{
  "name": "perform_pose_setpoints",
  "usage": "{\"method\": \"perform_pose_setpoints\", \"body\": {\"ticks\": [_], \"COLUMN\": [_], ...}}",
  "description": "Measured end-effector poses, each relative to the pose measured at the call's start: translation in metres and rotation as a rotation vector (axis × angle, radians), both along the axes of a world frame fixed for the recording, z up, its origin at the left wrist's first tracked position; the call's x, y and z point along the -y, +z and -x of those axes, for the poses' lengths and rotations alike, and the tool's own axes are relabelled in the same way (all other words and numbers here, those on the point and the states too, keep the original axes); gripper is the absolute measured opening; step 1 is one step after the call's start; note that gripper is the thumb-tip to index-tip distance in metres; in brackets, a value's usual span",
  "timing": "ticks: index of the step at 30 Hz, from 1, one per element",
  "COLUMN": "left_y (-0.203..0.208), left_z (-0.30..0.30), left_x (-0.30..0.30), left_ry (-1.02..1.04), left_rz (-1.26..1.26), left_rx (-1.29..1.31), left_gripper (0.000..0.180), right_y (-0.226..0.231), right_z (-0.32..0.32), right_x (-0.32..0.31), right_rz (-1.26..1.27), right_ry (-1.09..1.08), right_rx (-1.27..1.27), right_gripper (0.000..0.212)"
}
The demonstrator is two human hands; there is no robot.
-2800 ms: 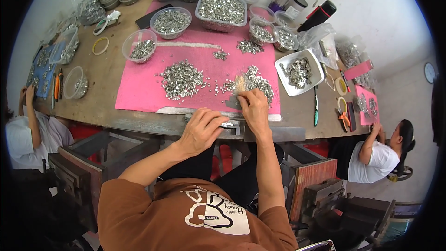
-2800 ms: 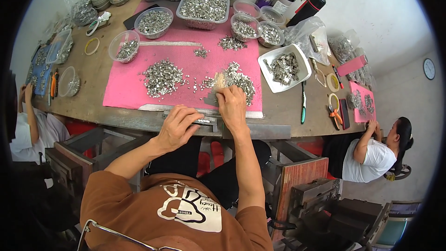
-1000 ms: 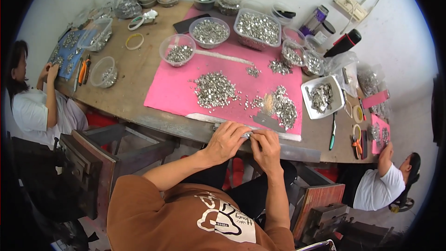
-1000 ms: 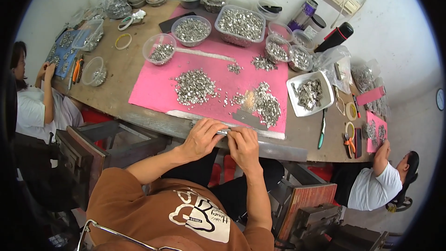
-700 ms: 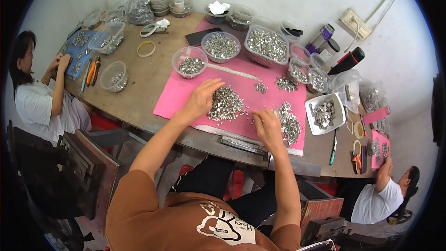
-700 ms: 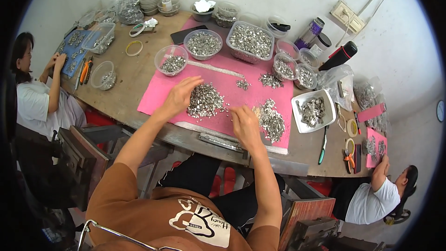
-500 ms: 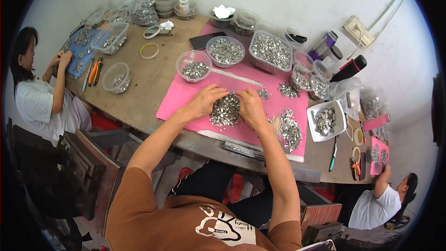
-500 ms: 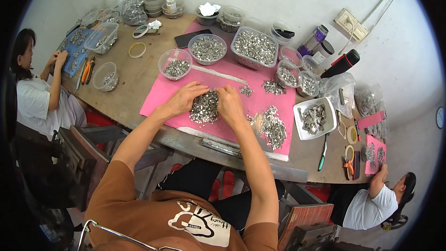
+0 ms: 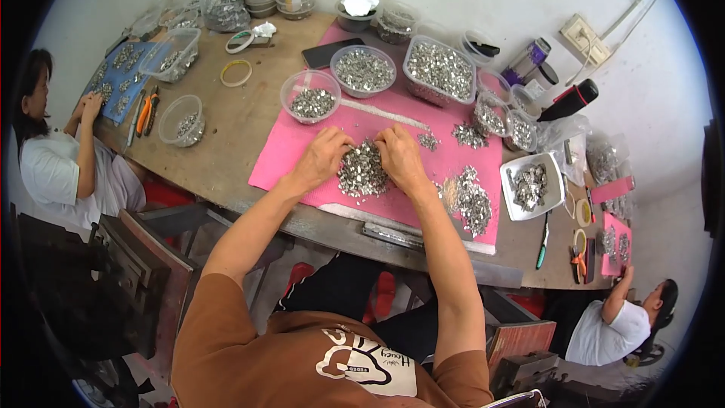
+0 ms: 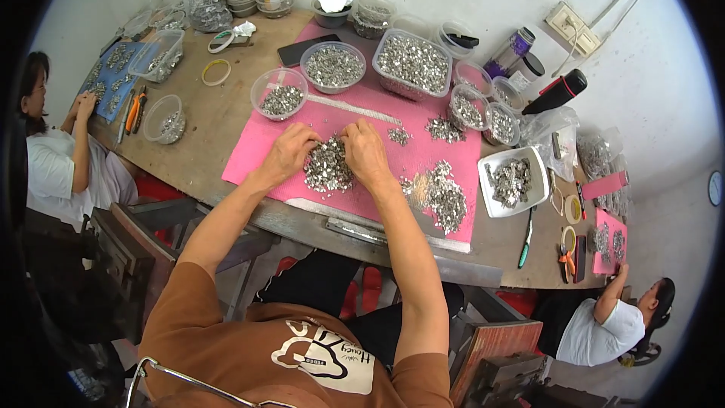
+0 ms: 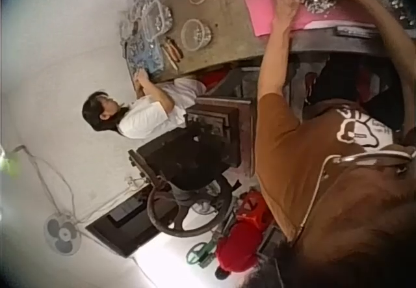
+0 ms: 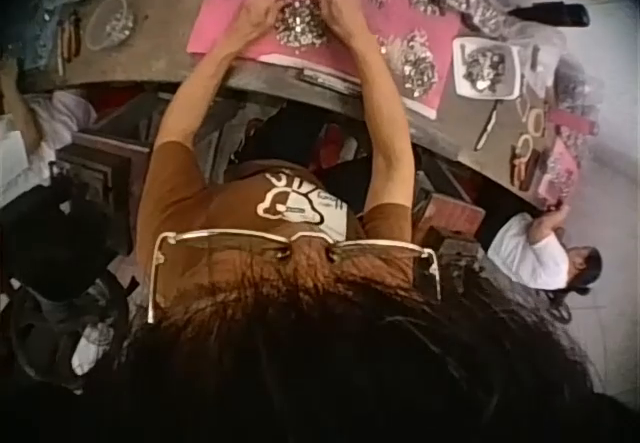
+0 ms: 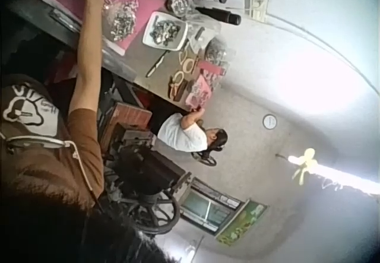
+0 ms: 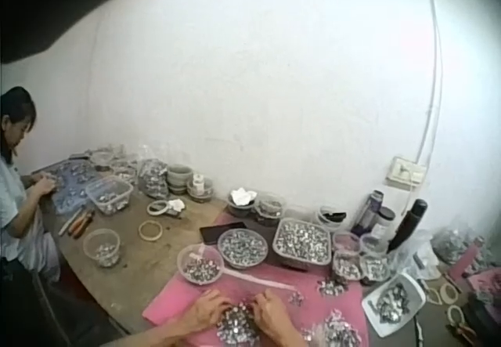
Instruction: The person assembles small metal parts by placing them into a metal jig and then pressing them together using a manual press.
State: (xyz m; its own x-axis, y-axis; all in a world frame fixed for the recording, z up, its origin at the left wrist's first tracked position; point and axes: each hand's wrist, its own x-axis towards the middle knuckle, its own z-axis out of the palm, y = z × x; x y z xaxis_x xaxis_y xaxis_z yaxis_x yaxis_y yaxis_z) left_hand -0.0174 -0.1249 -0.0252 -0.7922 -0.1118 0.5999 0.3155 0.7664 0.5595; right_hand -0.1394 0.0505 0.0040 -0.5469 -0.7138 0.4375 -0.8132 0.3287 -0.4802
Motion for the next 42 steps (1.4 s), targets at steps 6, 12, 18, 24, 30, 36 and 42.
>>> {"method": "perform_pose_setpoints", "body": {"ticks": [6,12,18,24,30,36,42], "left_y": [0.013,0.019,0.016,0.021,0.023,0.027,0.023], "left_z": [-0.006,-0.013,-0.015,-0.027,-0.034,-0.053,-0.058], "left_x": [0.001,-0.062,-0.091,-0.087,-0.084,-0.073,-0.078], "left_ry": [0.082,-0.11,-0.301,-0.261,-0.243,-0.145,-0.206], "left_rz": [-0.334,-0.266,-0.183,-0.293,-0.302,-0.156,0.03], "left_rx": [0.133,0.121,0.122,0.127,0.135,0.12,0.143], "left_gripper": [0.008,0.013,0.017,0.016,0.016,0.015,0.013], "right_y": [0.031,0.011,0.011,0.009,0.012,0.009,0.009], "right_z": [-0.037,-0.073,-0.08,-0.085,-0.083,-0.083,-0.084], "right_x": [-0.068,-0.111,-0.125,-0.137,-0.139,-0.137,-0.129], "right_rz": [-0.056,-0.058,-0.033,-0.019,0.008,0.01,-0.064], "right_ry": [0.054,0.007,-0.075,-0.091,-0.151,-0.19,-0.236], "right_rx": [0.159,0.072,0.095,0.128,0.196,0.195,0.12], "right_gripper": [0.006,0.008,0.015,0.018,0.012,0.009,0.009]}}
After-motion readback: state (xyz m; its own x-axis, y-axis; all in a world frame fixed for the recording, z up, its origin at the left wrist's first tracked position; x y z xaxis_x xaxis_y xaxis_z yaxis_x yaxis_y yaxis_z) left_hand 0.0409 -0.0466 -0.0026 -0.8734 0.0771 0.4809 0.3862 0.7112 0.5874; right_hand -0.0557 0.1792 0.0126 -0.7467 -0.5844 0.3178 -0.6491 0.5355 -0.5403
